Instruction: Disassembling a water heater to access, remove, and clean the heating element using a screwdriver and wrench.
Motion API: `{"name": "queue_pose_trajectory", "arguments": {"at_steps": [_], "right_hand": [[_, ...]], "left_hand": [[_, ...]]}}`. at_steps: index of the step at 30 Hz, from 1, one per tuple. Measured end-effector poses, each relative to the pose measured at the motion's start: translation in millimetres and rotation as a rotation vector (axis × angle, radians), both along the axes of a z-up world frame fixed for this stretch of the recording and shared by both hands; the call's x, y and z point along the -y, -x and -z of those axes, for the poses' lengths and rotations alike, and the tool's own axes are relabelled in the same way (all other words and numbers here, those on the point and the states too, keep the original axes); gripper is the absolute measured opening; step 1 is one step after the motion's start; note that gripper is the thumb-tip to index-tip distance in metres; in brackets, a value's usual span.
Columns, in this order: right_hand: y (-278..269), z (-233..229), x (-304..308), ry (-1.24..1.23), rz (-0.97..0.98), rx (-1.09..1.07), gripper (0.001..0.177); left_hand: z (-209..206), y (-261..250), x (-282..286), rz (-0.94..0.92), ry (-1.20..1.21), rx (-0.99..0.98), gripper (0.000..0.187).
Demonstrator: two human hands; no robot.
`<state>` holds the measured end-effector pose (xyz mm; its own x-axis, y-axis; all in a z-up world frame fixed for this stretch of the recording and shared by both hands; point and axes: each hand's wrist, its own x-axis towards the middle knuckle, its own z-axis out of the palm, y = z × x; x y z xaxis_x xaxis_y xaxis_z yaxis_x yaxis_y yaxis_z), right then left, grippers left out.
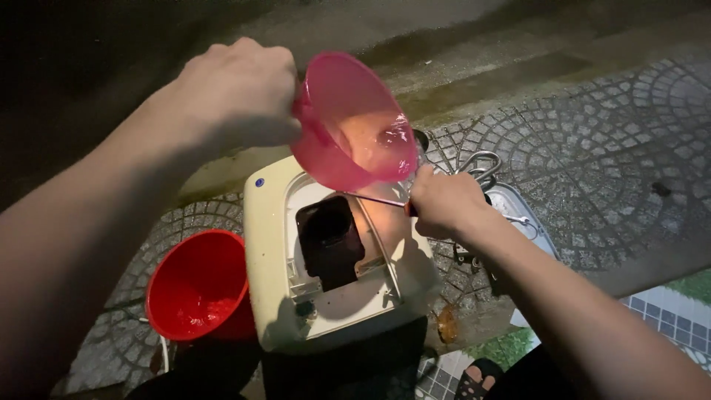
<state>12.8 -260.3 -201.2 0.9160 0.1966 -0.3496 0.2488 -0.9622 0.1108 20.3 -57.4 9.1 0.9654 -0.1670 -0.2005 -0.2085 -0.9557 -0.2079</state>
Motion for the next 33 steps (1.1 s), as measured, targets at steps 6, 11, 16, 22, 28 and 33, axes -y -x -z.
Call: {"name": "queue_pose_trajectory", "arguments": {"at_steps": [6, 11, 16, 22, 28, 33], "right_hand": [[1, -16, 4, -0.034, 0.051, -0.055, 0.056], [4, -39, 5, -0.123, 0.208, -0.119, 0.053], [12, -59, -1, -0.195, 0.28, -0.157, 0.049], [10, -50, -3, -0.207, 0.227, -0.141, 0.056], [14, -39, -27, -0.161, 0.149, -0.171, 0.043], [19, -44, -47, -0.172, 0.196, -0.216, 0.047]], "left_hand": [[-17, 11, 0, -0.123, 0.113, -0.007, 0.034], [2, -16, -53, -0.227, 0.221, -0.06, 0.037], [31, 17, -139, -0.449, 0.578, -0.02, 0.027], [92, 40, -258, -0.702, 0.444, -0.042, 0.037], [135, 82, -297, -0.872, 0.083, -0.222, 0.025], [168, 97, -297, -0.88, 0.063, -0.29, 0.022]]}}
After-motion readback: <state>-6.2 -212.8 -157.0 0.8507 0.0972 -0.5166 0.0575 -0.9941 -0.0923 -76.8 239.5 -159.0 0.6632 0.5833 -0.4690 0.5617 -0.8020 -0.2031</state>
